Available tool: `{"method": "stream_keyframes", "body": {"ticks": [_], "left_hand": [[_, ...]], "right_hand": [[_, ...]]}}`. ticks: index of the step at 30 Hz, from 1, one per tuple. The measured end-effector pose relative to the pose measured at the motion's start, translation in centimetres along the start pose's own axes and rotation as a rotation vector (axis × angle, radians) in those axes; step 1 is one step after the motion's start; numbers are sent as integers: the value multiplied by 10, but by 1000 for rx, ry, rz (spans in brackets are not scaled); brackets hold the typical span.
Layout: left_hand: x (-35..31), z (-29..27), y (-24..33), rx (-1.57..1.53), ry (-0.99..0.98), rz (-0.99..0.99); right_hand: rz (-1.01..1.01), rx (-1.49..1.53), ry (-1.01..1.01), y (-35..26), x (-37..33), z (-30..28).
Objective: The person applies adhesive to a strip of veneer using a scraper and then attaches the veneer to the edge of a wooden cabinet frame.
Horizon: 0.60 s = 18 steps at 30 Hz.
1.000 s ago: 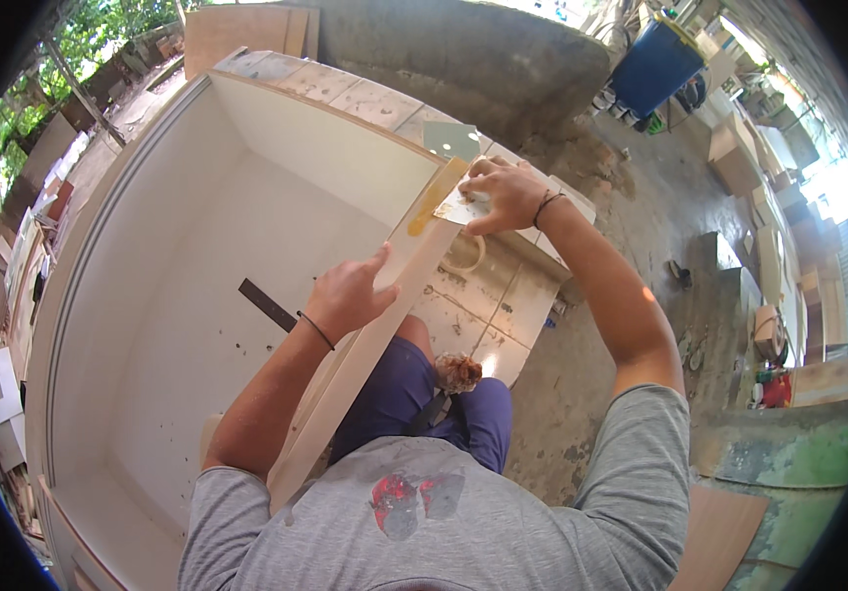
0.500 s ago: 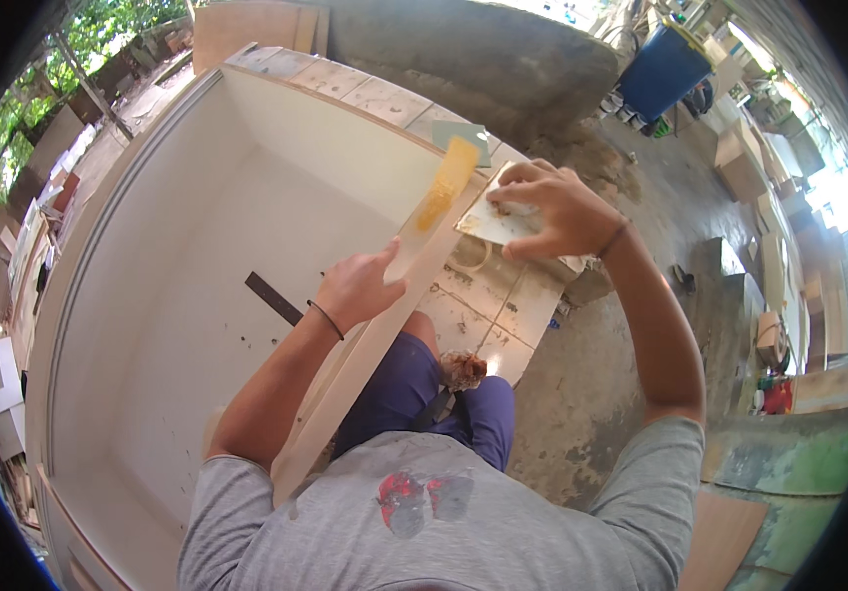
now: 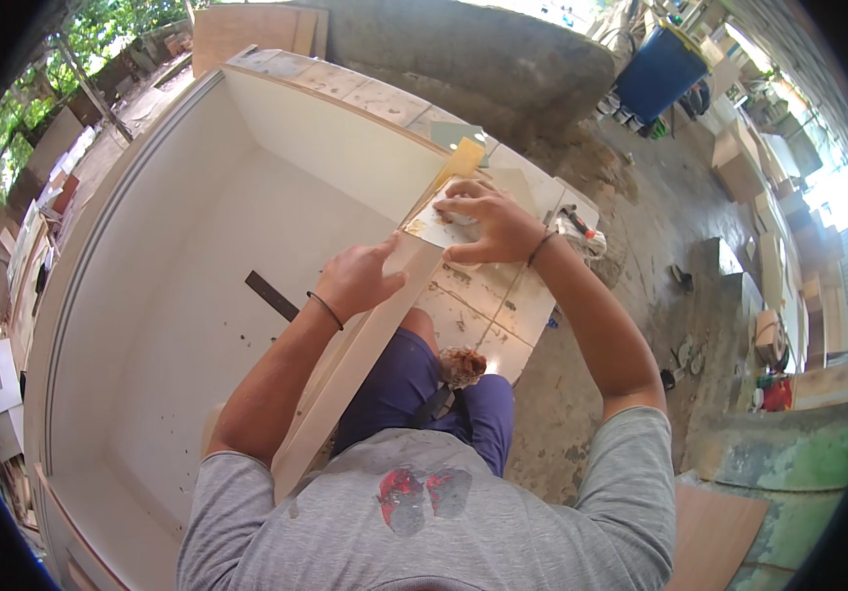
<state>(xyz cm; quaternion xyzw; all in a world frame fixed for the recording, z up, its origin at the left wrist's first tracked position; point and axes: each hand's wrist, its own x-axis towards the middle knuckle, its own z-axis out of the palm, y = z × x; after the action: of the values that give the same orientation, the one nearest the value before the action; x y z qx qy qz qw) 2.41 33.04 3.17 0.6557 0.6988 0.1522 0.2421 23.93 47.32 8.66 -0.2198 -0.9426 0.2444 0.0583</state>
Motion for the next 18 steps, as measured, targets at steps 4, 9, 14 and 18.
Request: {"method": "stream_keyframes", "body": {"ticks": [4,9,14,18], "left_hand": [[0,-1,-2,10,-7,10],[2,9,-9,12,39,51],[1,6,-7,18,24,27],[0,2,-5,10,-4,-1]], "right_hand": [[26,-236,4,17,2,0],[-3,-418,9,42,5,1],[94,-338,-132,41,12,-14],[148,-356,-199,31,10,-26]]}}
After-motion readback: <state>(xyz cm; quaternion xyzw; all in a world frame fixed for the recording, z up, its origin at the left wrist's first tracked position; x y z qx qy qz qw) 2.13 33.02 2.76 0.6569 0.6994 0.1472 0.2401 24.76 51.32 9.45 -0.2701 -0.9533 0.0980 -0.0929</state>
